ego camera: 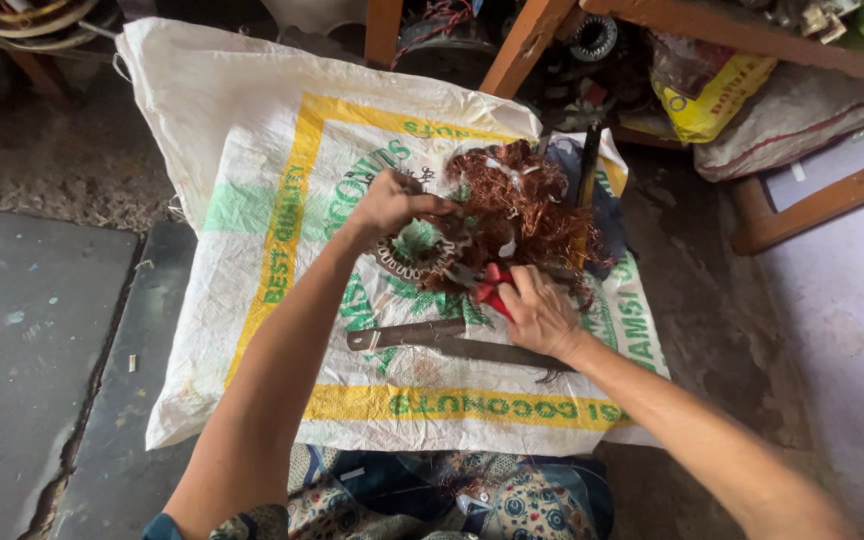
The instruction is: The person strips copper wiring from an appliance motor component using pliers and a metal blade while working on a sack on the floor.
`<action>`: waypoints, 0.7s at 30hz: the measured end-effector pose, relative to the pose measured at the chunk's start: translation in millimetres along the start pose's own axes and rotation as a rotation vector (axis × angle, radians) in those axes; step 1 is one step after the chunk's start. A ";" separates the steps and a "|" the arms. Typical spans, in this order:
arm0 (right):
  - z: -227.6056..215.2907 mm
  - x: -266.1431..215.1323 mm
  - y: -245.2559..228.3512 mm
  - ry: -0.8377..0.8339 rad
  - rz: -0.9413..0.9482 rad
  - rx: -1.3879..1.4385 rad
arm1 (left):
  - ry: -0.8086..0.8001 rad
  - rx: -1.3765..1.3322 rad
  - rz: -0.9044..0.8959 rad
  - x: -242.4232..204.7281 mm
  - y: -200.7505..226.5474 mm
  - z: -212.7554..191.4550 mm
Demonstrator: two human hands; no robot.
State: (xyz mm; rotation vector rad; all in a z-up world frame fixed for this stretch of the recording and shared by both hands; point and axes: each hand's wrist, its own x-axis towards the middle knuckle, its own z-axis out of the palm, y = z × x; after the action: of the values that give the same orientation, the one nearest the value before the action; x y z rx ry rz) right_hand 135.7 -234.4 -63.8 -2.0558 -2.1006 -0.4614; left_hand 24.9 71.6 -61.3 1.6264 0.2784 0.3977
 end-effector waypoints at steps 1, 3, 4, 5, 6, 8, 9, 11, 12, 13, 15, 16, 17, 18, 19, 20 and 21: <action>3.4 1.3 -0.3 0.049 -0.011 -0.004 | 0.018 -0.064 -0.013 3.8 -7.1 -2.3; 6.5 2.6 -4.6 0.108 -0.021 -0.144 | 0.059 -0.182 -0.041 4.1 -15.3 -8.7; 7.2 4.4 -9.0 0.142 -0.026 -0.210 | 0.067 -0.159 -0.017 0.1 -16.1 -11.9; 4.5 4.0 -12.1 0.137 -0.020 -0.223 | 0.070 -0.138 0.011 -2.4 -13.9 -11.2; 0.3 3.6 -15.6 0.132 -0.015 -0.237 | 0.072 -0.117 0.038 -6.5 -9.2 -10.1; -14.3 5.2 -16.6 -0.009 0.060 -0.200 | 0.119 -0.043 0.027 -19.5 5.9 -3.7; -21.9 7.0 -16.3 -0.146 0.131 -0.141 | 0.145 -0.007 0.019 -27.3 14.5 -0.8; -37.5 8.4 -15.5 -0.381 0.254 -0.014 | 0.185 0.151 -0.099 -34.5 34.3 8.3; -46.8 8.2 -13.3 -0.478 0.306 0.054 | 0.204 0.229 -0.161 -38.3 42.7 13.9; -56.1 8.7 -10.8 -0.576 0.358 0.123 | 0.173 0.300 -0.196 -41.3 50.6 19.0; -74.5 17.1 -2.2 -0.821 0.456 0.234 | 0.112 0.445 -0.259 -42.9 66.2 27.7; -84.6 23.2 3.9 -0.941 0.503 0.289 | 0.104 0.498 -0.282 -43.0 72.7 31.2; -94.2 29.6 9.9 -0.964 0.539 0.372 | 0.095 0.553 -0.304 -42.5 77.9 33.9; -103.5 36.2 16.9 -0.986 0.573 0.456 | 0.087 0.609 -0.326 -41.4 81.7 35.4; -110.7 41.5 22.5 -1.010 0.609 0.544 | 0.077 0.633 -0.318 -41.1 82.9 36.6; -117.1 47.0 29.0 -1.024 0.568 0.557 | 0.067 0.657 -0.310 -39.9 83.1 37.2; -123.7 51.0 36.1 -1.038 0.527 0.568 | 0.057 0.678 -0.301 -38.1 82.6 39.3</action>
State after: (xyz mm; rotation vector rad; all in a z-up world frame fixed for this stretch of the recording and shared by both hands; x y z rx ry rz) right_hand 157.8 -227.3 72.8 -2.5209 -1.5393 1.3545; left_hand 2.1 12.4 14.8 2.1905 0.7521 0.1160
